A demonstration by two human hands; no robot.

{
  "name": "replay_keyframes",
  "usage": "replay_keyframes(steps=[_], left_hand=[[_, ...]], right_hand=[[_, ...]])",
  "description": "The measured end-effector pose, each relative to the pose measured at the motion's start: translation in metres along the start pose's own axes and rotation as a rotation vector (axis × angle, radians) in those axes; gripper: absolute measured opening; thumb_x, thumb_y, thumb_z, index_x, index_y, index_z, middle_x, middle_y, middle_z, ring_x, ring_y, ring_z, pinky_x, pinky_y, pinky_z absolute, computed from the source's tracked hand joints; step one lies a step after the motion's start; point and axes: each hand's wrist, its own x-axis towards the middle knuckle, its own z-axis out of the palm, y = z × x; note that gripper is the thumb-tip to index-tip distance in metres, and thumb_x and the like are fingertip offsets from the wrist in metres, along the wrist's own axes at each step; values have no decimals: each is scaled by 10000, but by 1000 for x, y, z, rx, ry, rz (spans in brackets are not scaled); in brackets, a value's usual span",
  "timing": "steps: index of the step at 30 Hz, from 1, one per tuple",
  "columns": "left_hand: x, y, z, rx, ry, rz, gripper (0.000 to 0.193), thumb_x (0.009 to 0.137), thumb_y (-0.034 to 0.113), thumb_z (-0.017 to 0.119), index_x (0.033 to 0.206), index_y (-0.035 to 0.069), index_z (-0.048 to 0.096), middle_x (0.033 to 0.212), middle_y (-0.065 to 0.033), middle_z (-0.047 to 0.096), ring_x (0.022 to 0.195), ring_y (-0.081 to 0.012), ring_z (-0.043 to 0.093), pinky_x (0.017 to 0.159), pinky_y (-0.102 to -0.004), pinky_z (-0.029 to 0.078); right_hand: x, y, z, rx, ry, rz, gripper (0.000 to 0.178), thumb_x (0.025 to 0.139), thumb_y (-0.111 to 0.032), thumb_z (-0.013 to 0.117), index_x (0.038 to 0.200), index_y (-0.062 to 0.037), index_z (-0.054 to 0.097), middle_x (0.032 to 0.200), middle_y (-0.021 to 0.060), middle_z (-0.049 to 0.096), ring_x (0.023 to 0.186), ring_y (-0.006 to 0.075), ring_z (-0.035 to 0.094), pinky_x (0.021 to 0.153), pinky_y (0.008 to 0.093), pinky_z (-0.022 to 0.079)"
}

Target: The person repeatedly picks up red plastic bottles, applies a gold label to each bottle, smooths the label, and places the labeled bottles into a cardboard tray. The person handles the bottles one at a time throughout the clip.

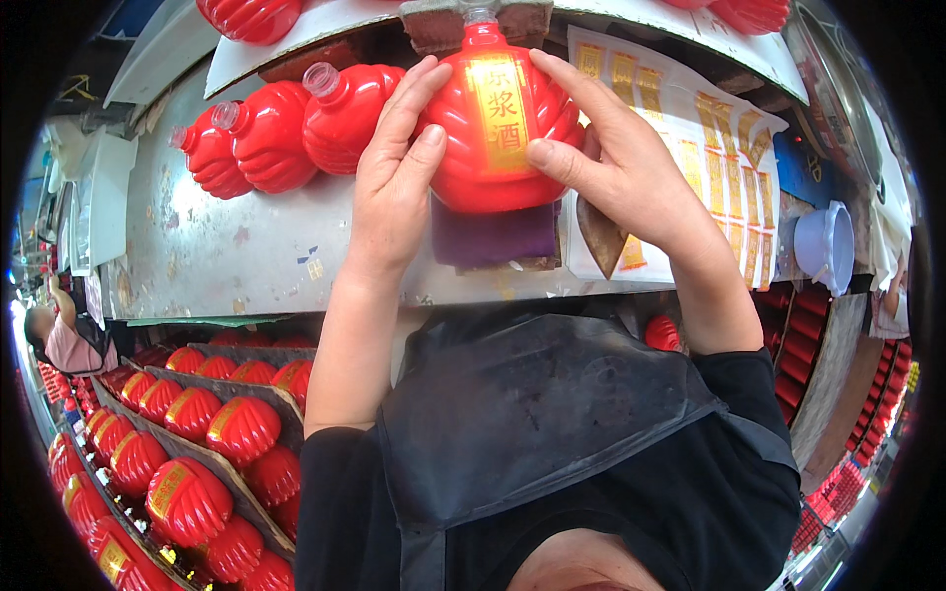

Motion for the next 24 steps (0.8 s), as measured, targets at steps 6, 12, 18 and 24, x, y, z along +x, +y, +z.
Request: replay_keyframes(steps=[6,12,18,24], left_hand=[[0,-2,-1,36,0,9,496,1019,135,583,1502,32,542,1634,-160,404,1522,-249,362,1246,-375,281],[0,-2,0,45,7,14,522,997,170,644,1491,30,546,1622,-166,414,1509,-258,382,1236,-381,303],[1,0,4,143,24,12,611,910,185,738,1468,30,544,1609,-158,417,1484,-268,411,1224,-389,331],[0,5,9,110,54,-38,629,889,177,755,1459,28,533,1610,-157,403,1476,-259,415,1216,-395,346]], right_hand=[[0,-12,6,-103,41,40,771,918,-393,745,1560,-82,453,1452,239,576,1325,362,592,1085,412,474],[1,-14,6,-103,45,46,788,900,-402,750,1559,-89,453,1445,242,581,1329,376,588,1094,421,469],[-1,-11,7,-96,44,48,797,895,-407,754,1566,-105,450,1443,237,581,1314,368,593,1078,421,479],[1,1,-2,117,-21,73,689,996,-395,678,1587,-131,440,1462,142,575,968,133,633,821,279,535]])
